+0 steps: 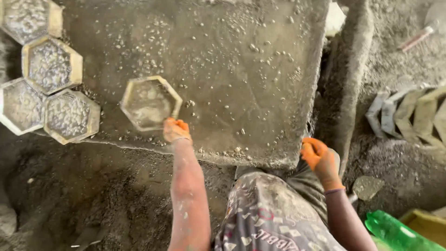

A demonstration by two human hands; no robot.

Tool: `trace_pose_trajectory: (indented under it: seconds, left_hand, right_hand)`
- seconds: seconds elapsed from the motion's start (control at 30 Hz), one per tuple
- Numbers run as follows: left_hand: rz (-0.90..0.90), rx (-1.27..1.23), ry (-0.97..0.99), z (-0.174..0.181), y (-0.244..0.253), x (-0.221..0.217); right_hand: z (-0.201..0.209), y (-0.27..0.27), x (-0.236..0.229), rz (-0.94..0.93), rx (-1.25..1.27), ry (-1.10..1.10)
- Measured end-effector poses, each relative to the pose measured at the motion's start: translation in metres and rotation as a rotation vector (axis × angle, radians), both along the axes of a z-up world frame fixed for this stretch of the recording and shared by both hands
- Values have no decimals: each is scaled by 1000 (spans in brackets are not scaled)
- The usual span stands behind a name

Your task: Casting hexagonal concrete tiles using molds and a trowel.

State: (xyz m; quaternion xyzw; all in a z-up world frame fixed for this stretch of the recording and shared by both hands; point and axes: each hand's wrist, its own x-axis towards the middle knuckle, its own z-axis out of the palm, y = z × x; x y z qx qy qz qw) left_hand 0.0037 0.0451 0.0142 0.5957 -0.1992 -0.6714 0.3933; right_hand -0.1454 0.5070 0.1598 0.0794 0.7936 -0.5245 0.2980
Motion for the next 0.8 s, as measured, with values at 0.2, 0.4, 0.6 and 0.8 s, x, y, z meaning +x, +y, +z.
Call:
trace_pose_trajectory:
  seconds: [0.2,0.4,0.6,0.8]
  left_hand:
    - [-46,410,39,31,101,-7]
    - [-560,483,-8,29,200,19]
    - [-1146,473,-207,70,210,62]
    - [-1255,-548,-902,126,110,44]
  right_hand:
    - [-26,-66,19,321,-13,107]
    - [-93,-99,31,333,-126,130]
    - [-139,-102,32,521,301,286]
    - [-106,-122,38,499,398,326]
